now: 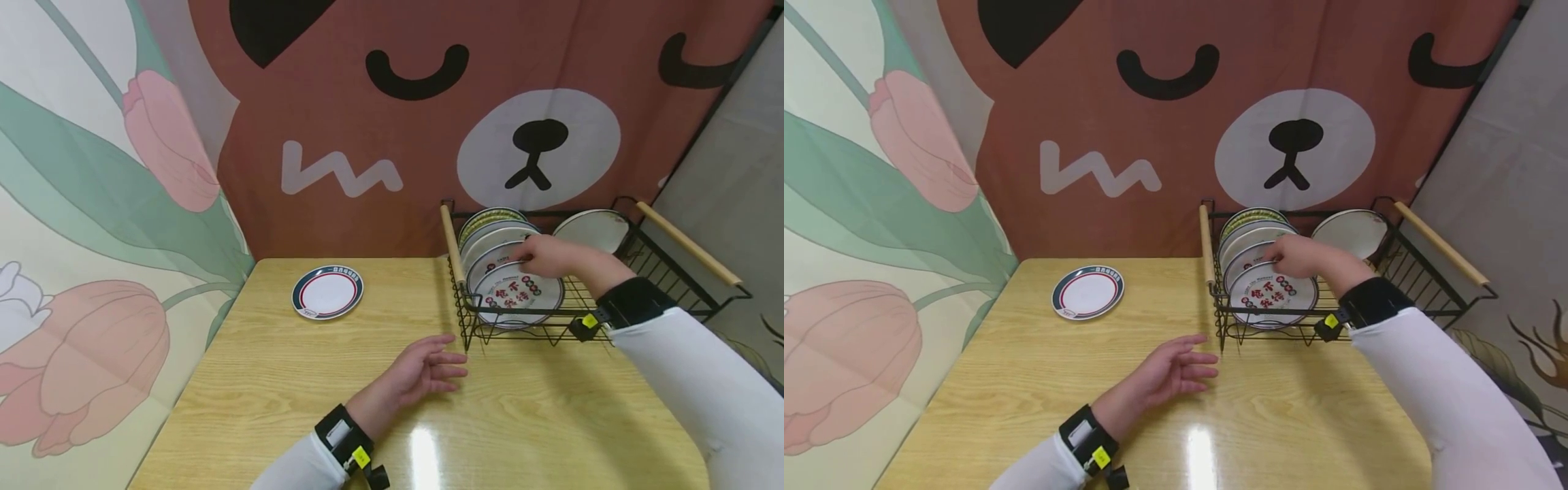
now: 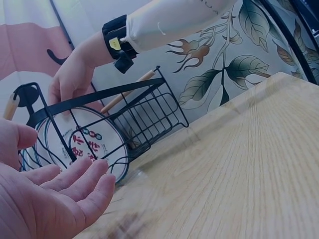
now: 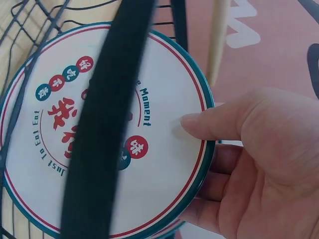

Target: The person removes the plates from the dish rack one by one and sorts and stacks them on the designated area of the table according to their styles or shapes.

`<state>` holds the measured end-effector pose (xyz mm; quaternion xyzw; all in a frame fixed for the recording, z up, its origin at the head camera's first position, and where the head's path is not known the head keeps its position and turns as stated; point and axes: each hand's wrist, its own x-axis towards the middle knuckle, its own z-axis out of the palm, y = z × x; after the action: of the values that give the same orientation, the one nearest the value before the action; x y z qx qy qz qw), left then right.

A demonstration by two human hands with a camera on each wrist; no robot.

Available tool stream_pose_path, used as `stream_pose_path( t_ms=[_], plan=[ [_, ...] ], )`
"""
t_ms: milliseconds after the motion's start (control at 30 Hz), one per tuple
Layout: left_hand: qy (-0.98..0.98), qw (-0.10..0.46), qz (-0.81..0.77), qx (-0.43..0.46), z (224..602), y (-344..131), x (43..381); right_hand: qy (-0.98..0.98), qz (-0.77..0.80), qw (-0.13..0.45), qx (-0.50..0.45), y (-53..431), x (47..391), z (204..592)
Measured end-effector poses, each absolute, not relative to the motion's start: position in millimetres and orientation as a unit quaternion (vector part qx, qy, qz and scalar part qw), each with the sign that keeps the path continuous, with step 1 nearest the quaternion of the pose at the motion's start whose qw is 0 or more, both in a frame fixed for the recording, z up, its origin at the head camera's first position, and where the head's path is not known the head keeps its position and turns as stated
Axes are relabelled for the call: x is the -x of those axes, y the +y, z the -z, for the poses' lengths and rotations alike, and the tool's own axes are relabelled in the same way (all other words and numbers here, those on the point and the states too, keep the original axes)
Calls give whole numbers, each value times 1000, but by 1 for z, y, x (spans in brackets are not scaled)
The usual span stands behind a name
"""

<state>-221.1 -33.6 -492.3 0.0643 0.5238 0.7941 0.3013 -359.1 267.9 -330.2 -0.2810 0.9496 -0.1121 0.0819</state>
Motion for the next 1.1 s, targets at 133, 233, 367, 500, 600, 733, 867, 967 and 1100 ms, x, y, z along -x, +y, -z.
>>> stream_pose_path(
  t_ms=[133, 233, 367, 500, 600, 733, 867, 967, 1100],
  plan=[
    [523, 299, -796, -60, 491, -35, 222, 953, 115, 75, 270, 269, 359, 318],
    [523, 299, -795, -63, 490, -36, 223, 955, 111, 72, 267, 271, 360, 307],
    [521, 296, -798, -64, 489, -38, 225, 958, 106, 66, 259, 274, 361, 290],
    [519, 291, -801, -59, 487, -40, 227, 963, 112, 66, 238, 277, 360, 272],
    [518, 288, -803, -59, 485, -42, 228, 965, 127, 59, 223, 282, 359, 259],
    [515, 283, -807, -62, 482, -47, 230, 964, 172, 46, 195, 288, 356, 246],
    [517, 274, -809, -64, 475, -53, 232, 956, 243, 32, 160, 293, 352, 241],
    [520, 265, -809, -69, 469, -57, 233, 943, 295, 13, 153, 296, 348, 243],
    [519, 259, -810, -82, 460, -63, 234, 906, 394, -6, 153, 297, 343, 251]
  ],
)
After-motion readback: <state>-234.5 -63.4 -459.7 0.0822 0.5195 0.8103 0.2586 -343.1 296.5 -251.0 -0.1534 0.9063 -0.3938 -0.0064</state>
